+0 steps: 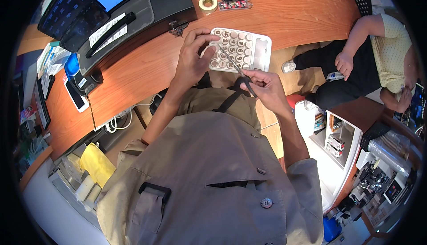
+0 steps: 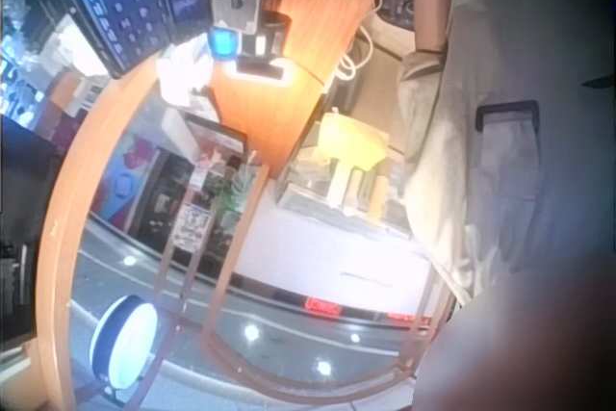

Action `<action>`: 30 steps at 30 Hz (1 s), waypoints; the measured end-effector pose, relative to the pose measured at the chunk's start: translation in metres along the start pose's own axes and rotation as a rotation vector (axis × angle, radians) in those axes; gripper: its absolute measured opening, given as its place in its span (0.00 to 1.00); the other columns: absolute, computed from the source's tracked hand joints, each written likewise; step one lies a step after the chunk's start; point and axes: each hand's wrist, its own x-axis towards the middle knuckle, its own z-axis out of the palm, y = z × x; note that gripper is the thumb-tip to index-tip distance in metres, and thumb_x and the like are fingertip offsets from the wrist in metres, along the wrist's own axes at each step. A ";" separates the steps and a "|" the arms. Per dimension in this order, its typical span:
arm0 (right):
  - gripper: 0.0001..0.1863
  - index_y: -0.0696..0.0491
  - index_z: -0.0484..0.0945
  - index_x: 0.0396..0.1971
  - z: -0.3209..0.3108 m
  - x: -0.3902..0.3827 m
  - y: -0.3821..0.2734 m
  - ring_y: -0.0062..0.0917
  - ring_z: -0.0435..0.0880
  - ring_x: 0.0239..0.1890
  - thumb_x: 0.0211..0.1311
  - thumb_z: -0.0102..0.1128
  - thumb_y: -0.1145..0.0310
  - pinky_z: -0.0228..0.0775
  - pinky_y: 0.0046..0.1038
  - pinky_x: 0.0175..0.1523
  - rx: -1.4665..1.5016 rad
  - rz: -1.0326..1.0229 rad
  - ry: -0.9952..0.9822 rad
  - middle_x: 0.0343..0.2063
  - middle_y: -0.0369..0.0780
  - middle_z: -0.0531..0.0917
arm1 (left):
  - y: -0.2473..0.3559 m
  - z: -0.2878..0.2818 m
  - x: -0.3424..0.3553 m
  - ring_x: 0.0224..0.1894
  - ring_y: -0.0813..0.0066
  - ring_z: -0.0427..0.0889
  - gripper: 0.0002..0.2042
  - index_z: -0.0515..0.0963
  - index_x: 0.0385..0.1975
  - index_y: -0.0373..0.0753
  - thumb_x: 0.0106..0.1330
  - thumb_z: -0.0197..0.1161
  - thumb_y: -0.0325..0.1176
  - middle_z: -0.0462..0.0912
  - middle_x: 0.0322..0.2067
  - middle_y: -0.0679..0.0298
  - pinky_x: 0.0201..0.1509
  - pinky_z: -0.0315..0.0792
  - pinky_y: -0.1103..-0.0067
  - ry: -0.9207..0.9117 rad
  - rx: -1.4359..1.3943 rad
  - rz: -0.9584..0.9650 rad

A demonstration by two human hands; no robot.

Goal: The person uses a pair of scissors to pry open the casing of a white calculator and remove small internal components. They repeatedly insert the scissors into the device, extract parts, and place them on the counter.

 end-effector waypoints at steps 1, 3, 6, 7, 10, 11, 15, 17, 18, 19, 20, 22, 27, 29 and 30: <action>0.21 0.59 0.84 0.58 0.001 -0.001 0.001 0.06 0.69 0.23 0.65 0.73 0.74 0.57 0.15 0.28 0.013 0.004 0.010 0.23 0.25 0.80 | 0.000 0.001 0.000 0.49 0.72 0.82 0.13 0.85 0.49 0.36 0.66 0.67 0.19 0.76 0.55 0.59 0.50 0.78 0.78 0.006 0.003 0.001; 0.22 0.58 0.84 0.59 0.002 -0.002 0.003 0.05 0.69 0.23 0.65 0.73 0.75 0.57 0.15 0.28 0.034 0.000 0.028 0.24 0.25 0.81 | 0.001 0.002 0.001 0.49 0.72 0.82 0.13 0.85 0.49 0.36 0.65 0.67 0.19 0.76 0.55 0.59 0.50 0.78 0.78 0.019 0.010 0.004; 0.22 0.58 0.83 0.59 0.001 -0.003 0.007 0.05 0.69 0.24 0.65 0.72 0.77 0.57 0.15 0.28 0.034 -0.025 0.041 0.26 0.25 0.82 | 0.001 0.002 0.002 0.50 0.72 0.82 0.13 0.85 0.49 0.36 0.64 0.68 0.18 0.76 0.55 0.58 0.51 0.78 0.78 0.006 0.033 -0.034; 0.22 0.58 0.83 0.59 0.000 -0.003 0.009 0.04 0.68 0.24 0.65 0.72 0.77 0.57 0.15 0.28 0.017 -0.034 0.042 0.27 0.26 0.83 | 0.002 0.002 0.003 0.50 0.72 0.82 0.14 0.85 0.48 0.36 0.64 0.67 0.18 0.76 0.55 0.58 0.51 0.78 0.78 0.003 0.030 -0.042; 0.22 0.59 0.83 0.59 -0.004 -0.002 0.012 0.04 0.67 0.23 0.65 0.70 0.79 0.56 0.15 0.27 0.017 -0.036 0.069 0.26 0.26 0.83 | 0.001 0.001 0.003 0.50 0.72 0.82 0.14 0.86 0.48 0.36 0.64 0.66 0.18 0.76 0.57 0.58 0.52 0.78 0.78 -0.009 0.023 -0.070; 0.21 0.59 0.83 0.59 -0.006 -0.002 0.012 0.04 0.67 0.23 0.65 0.70 0.80 0.56 0.15 0.27 0.025 -0.032 0.081 0.26 0.27 0.83 | 0.001 0.001 0.003 0.50 0.72 0.82 0.14 0.85 0.48 0.35 0.64 0.66 0.18 0.76 0.58 0.58 0.52 0.78 0.77 -0.016 0.023 -0.082; 0.21 0.59 0.82 0.59 -0.041 -0.012 0.005 0.06 0.69 0.20 0.66 0.67 0.81 0.57 0.14 0.26 0.089 -0.166 0.244 0.24 0.29 0.82 | 0.001 -0.002 0.005 0.51 0.73 0.82 0.14 0.85 0.49 0.34 0.64 0.65 0.18 0.74 0.61 0.57 0.53 0.78 0.77 -0.052 -0.045 -0.112; 0.21 0.59 0.80 0.61 -0.054 -0.017 0.007 0.08 0.73 0.21 0.68 0.65 0.81 0.59 0.14 0.27 0.226 -0.222 0.212 0.25 0.31 0.83 | 0.006 -0.005 0.008 0.49 0.74 0.83 0.14 0.84 0.51 0.33 0.65 0.64 0.19 0.78 0.56 0.58 0.52 0.79 0.77 -0.030 -0.063 -0.069; 0.21 0.59 0.79 0.61 -0.055 -0.016 0.011 0.09 0.74 0.22 0.69 0.64 0.81 0.61 0.14 0.28 0.206 -0.244 0.248 0.27 0.32 0.84 | 0.010 -0.007 0.009 0.47 0.75 0.83 0.15 0.83 0.52 0.33 0.66 0.64 0.20 0.80 0.53 0.59 0.51 0.79 0.77 -0.018 -0.074 -0.044; 0.21 0.59 0.78 0.62 -0.054 -0.013 0.016 0.09 0.75 0.23 0.69 0.63 0.81 0.63 0.15 0.29 0.199 -0.268 0.287 0.28 0.34 0.85 | 0.017 -0.009 0.008 0.47 0.67 0.84 0.15 0.82 0.52 0.32 0.66 0.64 0.22 0.82 0.52 0.55 0.52 0.79 0.73 -0.028 -0.104 -0.141; 0.21 0.59 0.77 0.62 -0.051 -0.007 0.020 0.10 0.76 0.23 0.70 0.62 0.81 0.64 0.15 0.30 0.197 -0.292 0.312 0.30 0.35 0.86 | 0.025 -0.013 0.002 0.47 0.60 0.85 0.15 0.81 0.53 0.32 0.66 0.64 0.24 0.83 0.50 0.51 0.52 0.79 0.70 -0.037 -0.133 -0.238; 0.21 0.59 0.76 0.63 -0.046 0.011 0.025 0.11 0.80 0.28 0.71 0.62 0.80 0.68 0.15 0.34 0.167 -0.377 0.416 0.34 0.37 0.88 | 0.039 -0.021 -0.006 0.34 0.52 0.87 0.20 0.76 0.58 0.30 0.68 0.65 0.29 0.87 0.36 0.47 0.41 0.80 0.66 -0.031 -0.038 -0.242; 0.19 0.63 0.76 0.60 -0.044 0.062 0.008 0.17 0.88 0.43 0.71 0.60 0.83 0.79 0.19 0.46 -0.026 -0.515 0.516 0.43 0.42 0.89 | 0.058 -0.028 -0.024 0.28 0.74 0.86 0.22 0.73 0.62 0.26 0.68 0.65 0.25 0.86 0.26 0.60 0.34 0.79 0.74 -0.245 0.112 -0.464; 0.19 0.64 0.77 0.60 -0.046 0.072 -0.001 0.16 0.88 0.43 0.71 0.60 0.84 0.79 0.19 0.48 -0.057 -0.358 0.512 0.43 0.41 0.89 | 0.057 -0.024 -0.025 0.27 0.73 0.86 0.24 0.72 0.63 0.26 0.68 0.65 0.25 0.85 0.26 0.59 0.35 0.79 0.74 -0.240 0.006 -0.494; 0.19 0.65 0.77 0.60 -0.047 0.075 -0.003 0.15 0.87 0.43 0.71 0.61 0.84 0.78 0.18 0.48 -0.085 -0.304 0.486 0.42 0.40 0.89 | 0.055 -0.022 -0.024 0.28 0.72 0.85 0.24 0.72 0.64 0.26 0.68 0.65 0.25 0.85 0.28 0.58 0.35 0.79 0.74 -0.218 -0.042 -0.492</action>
